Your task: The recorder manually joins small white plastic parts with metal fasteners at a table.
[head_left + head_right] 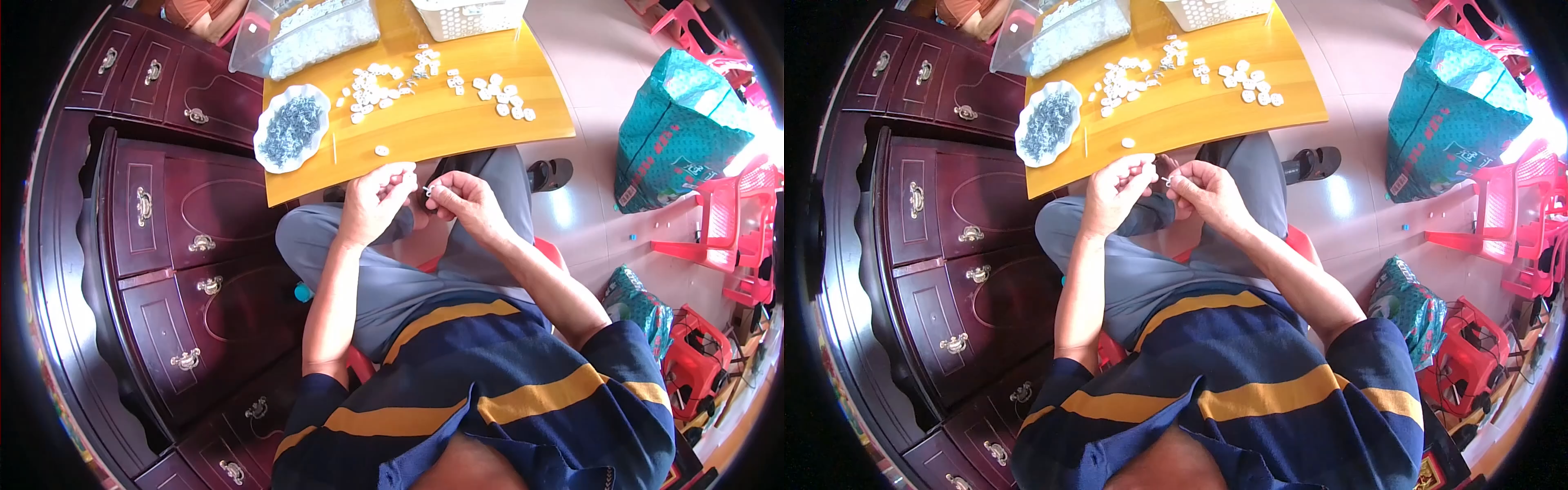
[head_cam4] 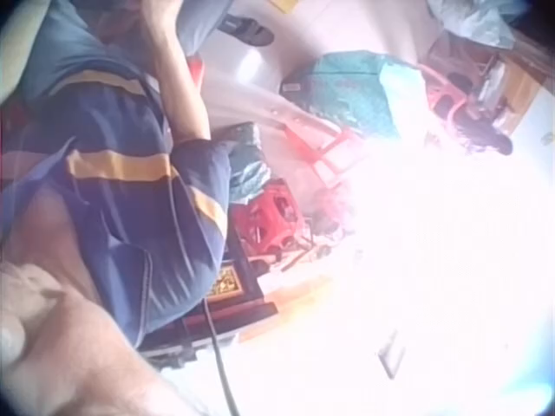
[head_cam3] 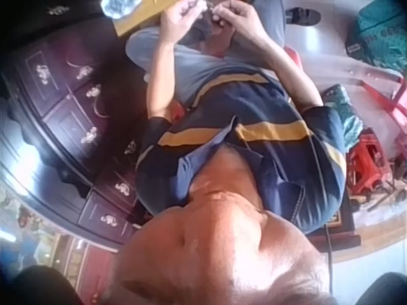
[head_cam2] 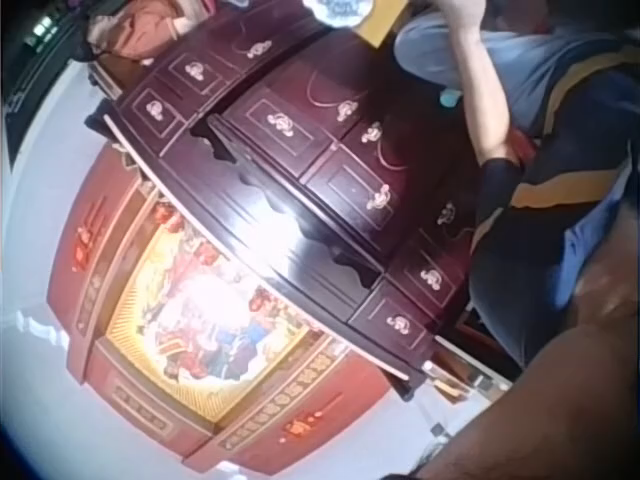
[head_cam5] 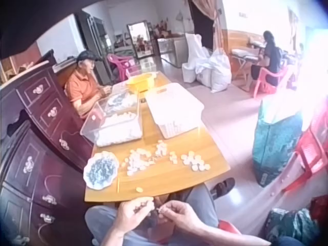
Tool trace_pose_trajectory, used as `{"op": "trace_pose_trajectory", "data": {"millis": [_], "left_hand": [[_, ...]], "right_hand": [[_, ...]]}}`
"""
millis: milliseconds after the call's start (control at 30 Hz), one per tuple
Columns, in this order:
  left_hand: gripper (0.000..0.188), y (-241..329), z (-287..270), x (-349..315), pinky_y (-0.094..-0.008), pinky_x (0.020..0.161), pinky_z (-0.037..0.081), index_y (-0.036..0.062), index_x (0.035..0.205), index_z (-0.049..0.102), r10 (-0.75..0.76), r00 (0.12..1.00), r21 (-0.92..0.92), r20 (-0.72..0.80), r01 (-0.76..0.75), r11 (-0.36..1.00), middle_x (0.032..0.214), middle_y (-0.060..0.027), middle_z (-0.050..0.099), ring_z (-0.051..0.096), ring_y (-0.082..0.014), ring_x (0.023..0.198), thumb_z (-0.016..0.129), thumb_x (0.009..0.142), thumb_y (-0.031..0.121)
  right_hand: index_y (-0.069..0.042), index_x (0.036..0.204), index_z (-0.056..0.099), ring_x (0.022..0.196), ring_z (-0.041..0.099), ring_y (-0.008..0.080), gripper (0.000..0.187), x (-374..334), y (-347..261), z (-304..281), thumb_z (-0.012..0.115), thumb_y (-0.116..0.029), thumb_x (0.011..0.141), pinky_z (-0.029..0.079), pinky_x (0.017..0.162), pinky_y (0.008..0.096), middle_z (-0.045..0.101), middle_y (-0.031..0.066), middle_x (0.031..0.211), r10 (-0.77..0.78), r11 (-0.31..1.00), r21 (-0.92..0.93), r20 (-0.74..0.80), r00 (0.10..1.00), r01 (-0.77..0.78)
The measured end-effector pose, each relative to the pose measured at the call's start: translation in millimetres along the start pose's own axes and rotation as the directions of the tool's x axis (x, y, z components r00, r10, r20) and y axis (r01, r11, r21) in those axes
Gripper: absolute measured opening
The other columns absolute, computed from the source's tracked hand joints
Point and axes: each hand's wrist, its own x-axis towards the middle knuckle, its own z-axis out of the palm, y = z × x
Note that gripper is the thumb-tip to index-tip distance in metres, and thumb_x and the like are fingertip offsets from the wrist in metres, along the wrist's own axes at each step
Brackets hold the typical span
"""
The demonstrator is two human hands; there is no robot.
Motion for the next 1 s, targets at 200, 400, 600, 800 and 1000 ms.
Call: {"op": "trace_pose_trajectory", "data": {"millis": [200,400,600,800,1000], "left_hand": [[0.018,-1,1,2,-0.0213,0.062,0.053,-0.0023,0.109,0.069,0.039,0.999,0.097,-0.021,-0.037,0.995,0.081,-0.0026,0.068,0.065,-0.0073,0.069,0.068,0.094,0.008],[0.017,8,5,13,-0.024,0.061,0.053,-0.0027,0.108,0.069,0.121,0.992,0.223,-0.029,-0.111,0.968,0.079,-0.0061,0.07,0.067,-0.0105,0.068,0.068,0.094,0.008],[0.017,4,21,46,-0.0308,0.064,0.053,-0.0006,0.104,0.071,0.246,0.967,0.401,-0.068,-0.199,0.894,0.079,-0.0112,0.069,0.068,-0.0199,0.07,0.068,0.092,0.012],[0.017,-2,48,86,-0.0391,0.066,0.053,0.0023,0.1,0.073,0.244,0.97,0.462,0.02,-0.225,0.858,0.079,-0.0133,0.068,0.067,-0.0293,0.07,0.067,0.09,0.015],[0.025,4,52,101,-0.0413,0.07,0.054,0.0035,0.11,0.07,0.213,0.975,0.474,0.062,-0.216,0.853,0.083,-0.0136,0.068,0.067,-0.0313,0.077,0.068,0.088,0.016]], "right_hand": [[-0.005,0.102,0.065,0.07,0.058,0.0047,0.018,0,-2,0,0.063,-0.023,0.101,0.048,0.067,0.0195,0.07,0.0009,0.085,0.008,1.0,-0.005,-0.025,1.0,-0.008],[-0.006,0.102,0.066,0.069,0.058,0.005,0.016,5,2,-7,0.063,-0.021,0.101,0.048,0.067,0.0201,0.07,0.0011,0.085,-0.063,0.997,0.048,-0.104,0.993,0.068],[-0.008,0.104,0.065,0.067,0.06,0.0057,0.013,6,8,-11,0.061,-0.02,0.101,0.049,0.065,0.0211,0.07,0.0011,0.087,-0.087,0.96,0.238,-0.243,0.966,0.147],[-0.008,0.106,0.065,0.067,0.061,0.0056,0.013,2,16,-3,0.061,-0.019,0.101,0.051,0.063,0.0214,0.07,0.0011,0.086,0.002,0.927,0.366,-0.238,0.971,0.087],[-0.008,0.106,0.065,0.066,0.061,0.0055,0.012,3,12,-9,0.06,-0.019,0.101,0.051,0.062,0.0211,0.07,0.0007,0.086,0.028,0.917,0.392,-0.255,0.967,0.077]]}}
